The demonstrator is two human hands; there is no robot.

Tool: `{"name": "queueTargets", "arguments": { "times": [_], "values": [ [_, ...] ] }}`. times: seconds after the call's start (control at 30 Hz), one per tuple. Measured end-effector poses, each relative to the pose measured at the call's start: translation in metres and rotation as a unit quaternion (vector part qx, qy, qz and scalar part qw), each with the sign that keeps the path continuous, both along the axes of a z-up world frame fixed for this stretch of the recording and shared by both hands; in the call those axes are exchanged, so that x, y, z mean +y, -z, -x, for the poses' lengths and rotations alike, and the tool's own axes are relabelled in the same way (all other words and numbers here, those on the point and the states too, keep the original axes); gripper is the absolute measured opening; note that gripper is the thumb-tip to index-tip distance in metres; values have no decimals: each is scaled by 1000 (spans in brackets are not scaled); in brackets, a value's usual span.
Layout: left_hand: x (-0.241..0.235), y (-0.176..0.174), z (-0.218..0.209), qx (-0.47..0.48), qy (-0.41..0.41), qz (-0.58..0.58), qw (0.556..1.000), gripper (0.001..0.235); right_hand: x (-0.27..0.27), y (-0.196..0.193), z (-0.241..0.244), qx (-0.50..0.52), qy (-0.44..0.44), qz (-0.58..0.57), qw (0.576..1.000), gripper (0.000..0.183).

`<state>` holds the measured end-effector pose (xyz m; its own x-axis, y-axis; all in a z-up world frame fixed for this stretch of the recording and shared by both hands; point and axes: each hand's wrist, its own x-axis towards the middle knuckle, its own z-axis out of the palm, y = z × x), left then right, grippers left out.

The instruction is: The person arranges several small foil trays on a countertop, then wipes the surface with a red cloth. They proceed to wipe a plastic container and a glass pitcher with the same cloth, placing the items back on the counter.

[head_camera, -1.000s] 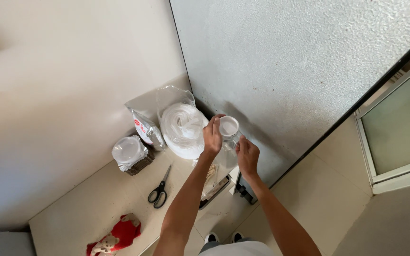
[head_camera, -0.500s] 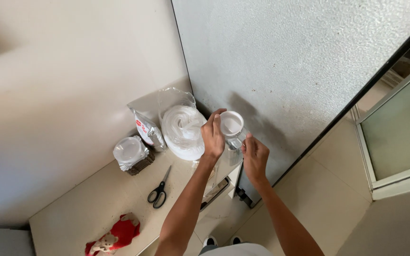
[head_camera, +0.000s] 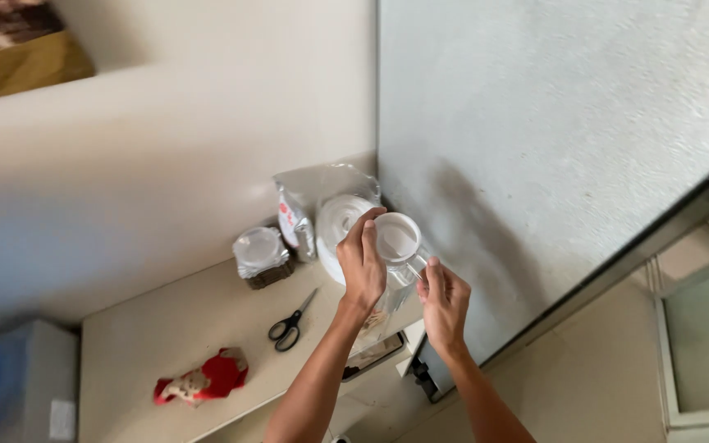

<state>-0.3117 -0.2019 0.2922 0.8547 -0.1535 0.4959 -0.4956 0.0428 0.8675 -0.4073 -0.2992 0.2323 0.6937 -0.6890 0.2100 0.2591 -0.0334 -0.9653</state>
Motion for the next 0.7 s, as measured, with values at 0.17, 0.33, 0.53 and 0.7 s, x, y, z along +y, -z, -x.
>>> {"name": "queueTargets", "arguments": {
  "times": [0.17,0.33,0.53,0.7],
  "values": [
    [48,-2,-2,7,-70,2,997,39,36,-3,-17,-10,-68,-12,998,52],
    [116,1,-7,13,-145,-6,989,39,91,-3,-40,-31,-150,-9,988,52],
    [211,3,-15,-19,-181,16,983,38,171,5,-68,-20,-224,-2,974,55],
    [299,7,-30,-5,-187,26,982,39,253,3,-88,-11,-253,-20,967,48]
  ]
}}
